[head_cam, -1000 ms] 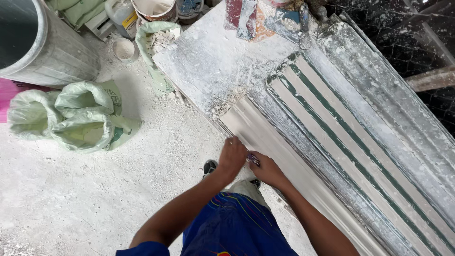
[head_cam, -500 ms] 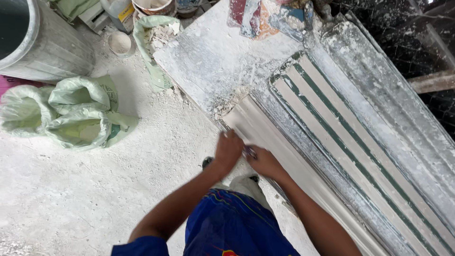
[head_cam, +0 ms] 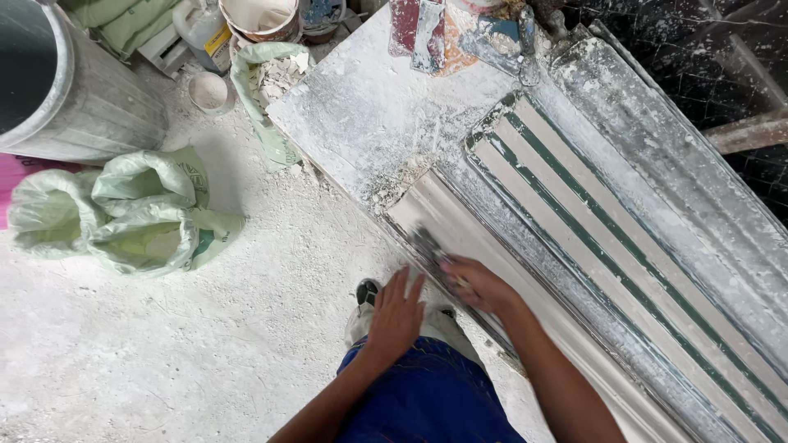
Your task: The person scrubs a long, ribbed mold with a small brush, then switches to a green brush to sweep dust from the mold's grooves. Finally, the person lifts and repositions the mold on the workbench.
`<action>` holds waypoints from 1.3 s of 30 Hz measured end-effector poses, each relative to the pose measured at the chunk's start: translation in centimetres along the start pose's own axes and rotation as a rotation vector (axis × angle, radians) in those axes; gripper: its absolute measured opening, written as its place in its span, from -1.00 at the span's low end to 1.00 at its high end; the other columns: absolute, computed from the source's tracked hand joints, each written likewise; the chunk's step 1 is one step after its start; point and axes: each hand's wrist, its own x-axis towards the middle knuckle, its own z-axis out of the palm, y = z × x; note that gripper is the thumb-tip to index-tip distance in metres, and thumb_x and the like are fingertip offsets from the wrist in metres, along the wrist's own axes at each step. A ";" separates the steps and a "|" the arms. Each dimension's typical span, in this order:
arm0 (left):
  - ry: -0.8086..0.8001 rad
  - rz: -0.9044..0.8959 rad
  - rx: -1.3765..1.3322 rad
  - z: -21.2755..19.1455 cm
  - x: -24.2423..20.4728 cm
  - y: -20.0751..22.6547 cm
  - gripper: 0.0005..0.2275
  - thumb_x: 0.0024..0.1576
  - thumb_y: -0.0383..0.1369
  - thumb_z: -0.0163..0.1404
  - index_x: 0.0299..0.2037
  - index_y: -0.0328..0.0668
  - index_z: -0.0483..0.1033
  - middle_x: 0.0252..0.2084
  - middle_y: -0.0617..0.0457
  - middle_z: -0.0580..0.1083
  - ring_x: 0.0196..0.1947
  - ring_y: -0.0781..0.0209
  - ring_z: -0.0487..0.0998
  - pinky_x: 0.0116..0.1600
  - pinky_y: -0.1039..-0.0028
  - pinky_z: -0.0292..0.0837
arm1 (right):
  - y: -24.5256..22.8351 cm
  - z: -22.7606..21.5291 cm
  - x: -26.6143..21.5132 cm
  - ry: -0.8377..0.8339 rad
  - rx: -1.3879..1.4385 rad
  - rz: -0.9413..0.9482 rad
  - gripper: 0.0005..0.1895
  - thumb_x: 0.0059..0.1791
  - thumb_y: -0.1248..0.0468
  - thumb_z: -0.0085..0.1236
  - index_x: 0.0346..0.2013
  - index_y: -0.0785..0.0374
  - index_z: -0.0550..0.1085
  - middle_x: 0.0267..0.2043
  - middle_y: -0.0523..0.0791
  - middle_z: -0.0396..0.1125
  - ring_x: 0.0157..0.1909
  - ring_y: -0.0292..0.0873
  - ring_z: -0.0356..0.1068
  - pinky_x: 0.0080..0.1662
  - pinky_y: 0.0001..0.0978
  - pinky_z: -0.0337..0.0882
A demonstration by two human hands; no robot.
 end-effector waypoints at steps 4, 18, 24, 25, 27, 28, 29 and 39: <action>0.034 -0.060 -0.050 -0.3 -2.3 -1.9 -0.46 0.19 -0.35 -0.03 0.40 -0.27 0.15 0.40 -0.36 0.15 0.37 -0.30 0.21 0.31 -0.06 0.22 | -2.6 5.2 3.6 -0.015 -0.042 -0.212 -0.43 0.06 0.13 0.15 0.31 0.31 0.35 -0.42 -0.26 0.22 -0.65 -0.47 0.02 -0.64 -0.59 -0.02; 0.236 -0.485 -1.000 1.9 -0.2 -3.3 -0.55 0.35 -0.11 -0.29 0.31 -0.24 0.27 0.08 -0.07 0.51 -0.05 0.19 0.57 -0.10 0.48 0.52 | 2.2 9.2 8.1 0.053 -0.200 -0.453 -0.42 0.11 -0.03 -0.02 0.36 0.16 0.27 -0.04 0.20 0.43 -0.37 -0.19 0.34 -0.50 -0.37 0.29; 0.258 -0.363 -0.788 2.2 3.5 -0.9 -0.67 0.35 -0.28 -0.20 0.23 -0.34 0.22 -0.16 -0.09 0.42 -0.30 0.23 0.43 -0.27 0.41 0.45 | 7.4 5.5 6.0 -0.157 -0.656 -1.011 -0.43 0.22 0.19 -0.21 0.52 0.24 0.05 0.65 0.22 -0.16 0.42 0.05 0.10 0.38 -0.14 0.23; 0.303 -0.320 -0.790 2.9 2.9 0.0 -0.68 0.35 -0.31 -0.19 0.23 -0.36 0.24 -0.11 -0.10 0.43 -0.25 0.24 0.45 -0.22 0.43 0.46 | 8.1 4.4 5.2 -0.217 -0.746 -1.016 -0.43 0.16 0.23 -0.19 0.49 0.22 0.13 0.73 0.22 -0.25 0.43 0.08 0.09 0.40 -0.14 0.24; 0.375 -0.224 -0.787 3.5 1.5 1.6 -0.70 0.36 -0.36 -0.17 0.23 -0.38 0.29 -0.02 -0.10 0.47 -0.16 0.24 0.48 -0.12 0.48 0.48 | 9.8 2.7 3.3 -0.303 -0.554 -0.772 -0.29 0.09 0.20 -0.09 0.54 0.12 0.02 0.50 0.16 -0.08 0.35 0.09 0.17 0.37 -0.16 0.24; 0.350 -0.233 -0.820 2.7 1.2 2.0 -0.70 0.35 -0.35 -0.18 0.23 -0.35 0.28 0.00 -0.07 0.47 -0.20 0.26 0.50 -0.16 0.49 0.48 | 10.8 1.8 2.2 -0.342 -0.449 -0.655 -0.21 0.06 0.18 -0.04 0.57 0.07 -0.04 0.39 0.14 0.00 0.31 0.09 0.21 0.36 -0.17 0.24; 0.325 -0.232 -0.861 2.7 1.2 2.5 -0.70 0.33 -0.34 -0.20 0.22 -0.31 0.26 0.02 -0.04 0.49 -0.25 0.27 0.52 -0.20 0.49 0.49 | 11.6 0.3 1.2 -0.296 -0.439 -0.637 -0.28 0.08 0.15 -0.05 0.53 0.09 0.05 0.42 0.09 0.05 0.38 0.02 0.17 0.37 -0.19 0.20; -0.503 0.443 0.248 -13.0 11.9 -4.4 -0.63 0.12 -0.42 0.03 0.17 -0.14 0.43 -0.14 -0.08 0.50 -0.13 -0.08 0.57 -0.13 0.12 0.53 | 22.2 -6.8 -7.2 0.255 0.472 -0.071 -0.35 0.12 -0.10 -0.26 0.40 0.19 0.22 0.31 0.03 0.29 0.33 0.02 0.32 0.28 -0.08 0.39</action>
